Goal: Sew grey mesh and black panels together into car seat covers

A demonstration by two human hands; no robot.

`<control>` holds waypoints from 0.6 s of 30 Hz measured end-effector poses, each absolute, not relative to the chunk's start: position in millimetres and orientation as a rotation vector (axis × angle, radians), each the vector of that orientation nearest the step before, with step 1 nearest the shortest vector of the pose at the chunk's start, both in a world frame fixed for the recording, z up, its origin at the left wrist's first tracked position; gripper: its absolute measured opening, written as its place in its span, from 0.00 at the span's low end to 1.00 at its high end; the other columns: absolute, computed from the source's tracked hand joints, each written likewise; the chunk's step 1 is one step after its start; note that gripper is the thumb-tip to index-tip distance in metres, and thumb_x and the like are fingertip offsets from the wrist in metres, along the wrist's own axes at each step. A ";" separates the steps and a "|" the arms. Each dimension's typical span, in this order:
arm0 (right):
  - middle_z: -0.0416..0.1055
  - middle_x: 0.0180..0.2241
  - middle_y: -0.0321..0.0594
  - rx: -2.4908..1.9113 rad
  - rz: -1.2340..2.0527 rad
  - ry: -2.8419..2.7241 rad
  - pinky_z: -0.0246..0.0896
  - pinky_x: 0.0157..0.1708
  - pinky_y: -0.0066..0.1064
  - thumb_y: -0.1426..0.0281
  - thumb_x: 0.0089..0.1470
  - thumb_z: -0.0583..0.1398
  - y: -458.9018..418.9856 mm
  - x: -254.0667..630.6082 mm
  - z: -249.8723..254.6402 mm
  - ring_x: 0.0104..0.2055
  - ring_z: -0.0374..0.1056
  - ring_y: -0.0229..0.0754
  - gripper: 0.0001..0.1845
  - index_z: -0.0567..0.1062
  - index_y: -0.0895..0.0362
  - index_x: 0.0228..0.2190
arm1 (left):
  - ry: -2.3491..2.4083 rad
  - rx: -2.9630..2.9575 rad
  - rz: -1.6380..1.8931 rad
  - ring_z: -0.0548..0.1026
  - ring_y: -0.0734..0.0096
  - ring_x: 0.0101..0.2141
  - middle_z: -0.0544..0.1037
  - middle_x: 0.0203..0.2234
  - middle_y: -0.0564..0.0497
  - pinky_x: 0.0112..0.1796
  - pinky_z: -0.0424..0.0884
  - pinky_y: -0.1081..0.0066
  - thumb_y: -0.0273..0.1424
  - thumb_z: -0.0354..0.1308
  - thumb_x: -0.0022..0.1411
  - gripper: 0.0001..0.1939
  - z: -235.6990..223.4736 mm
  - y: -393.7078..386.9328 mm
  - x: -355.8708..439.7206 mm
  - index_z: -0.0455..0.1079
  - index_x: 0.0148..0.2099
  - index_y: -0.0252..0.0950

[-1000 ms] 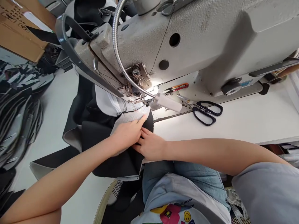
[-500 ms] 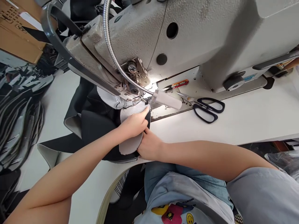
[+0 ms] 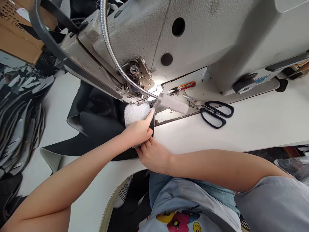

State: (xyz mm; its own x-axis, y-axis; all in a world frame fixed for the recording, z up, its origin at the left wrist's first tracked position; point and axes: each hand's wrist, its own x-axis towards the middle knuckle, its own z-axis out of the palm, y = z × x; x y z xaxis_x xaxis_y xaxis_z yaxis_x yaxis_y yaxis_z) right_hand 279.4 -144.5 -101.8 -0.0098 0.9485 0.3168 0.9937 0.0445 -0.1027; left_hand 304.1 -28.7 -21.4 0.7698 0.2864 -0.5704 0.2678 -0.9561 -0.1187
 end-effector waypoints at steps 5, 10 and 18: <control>0.71 0.47 0.62 -1.992 -0.241 -2.045 0.58 0.55 0.50 0.67 0.60 0.54 -144.3 282.9 -97.8 0.51 0.68 0.55 0.24 0.68 0.71 0.52 | -0.475 -2.774 1.048 0.78 0.53 0.37 0.79 0.37 0.43 0.36 0.71 0.62 0.29 0.45 0.58 0.42 -13.8 -32.0 297.5 0.29 0.70 0.38; 0.71 0.47 0.64 -2.024 -0.344 -2.026 0.66 0.46 0.46 0.71 0.59 0.54 -149.4 282.7 -92.9 0.50 0.69 0.57 0.22 0.70 0.73 0.51 | -0.439 -2.864 1.071 0.78 0.56 0.36 0.80 0.37 0.45 0.35 0.71 0.64 0.28 0.44 0.59 0.39 -9.5 -19.9 294.1 0.34 0.70 0.41; 0.73 0.43 0.65 -2.033 -0.325 -2.047 0.65 0.48 0.50 0.77 0.57 0.53 -151.6 298.0 -92.1 0.46 0.71 0.56 0.19 0.72 0.74 0.47 | -0.460 -2.997 0.922 0.77 0.55 0.38 0.79 0.38 0.44 0.34 0.69 0.66 0.28 0.42 0.59 0.38 -18.5 -22.0 307.8 0.38 0.70 0.33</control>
State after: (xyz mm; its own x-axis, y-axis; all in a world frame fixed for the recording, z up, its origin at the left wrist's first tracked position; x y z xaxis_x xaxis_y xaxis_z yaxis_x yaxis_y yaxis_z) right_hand 298.0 -151.6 -92.1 -0.0051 0.9471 0.3209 0.9999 0.0085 -0.0094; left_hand 307.8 -22.0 -18.5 0.7885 0.2668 -0.5542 0.2827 -0.9574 -0.0586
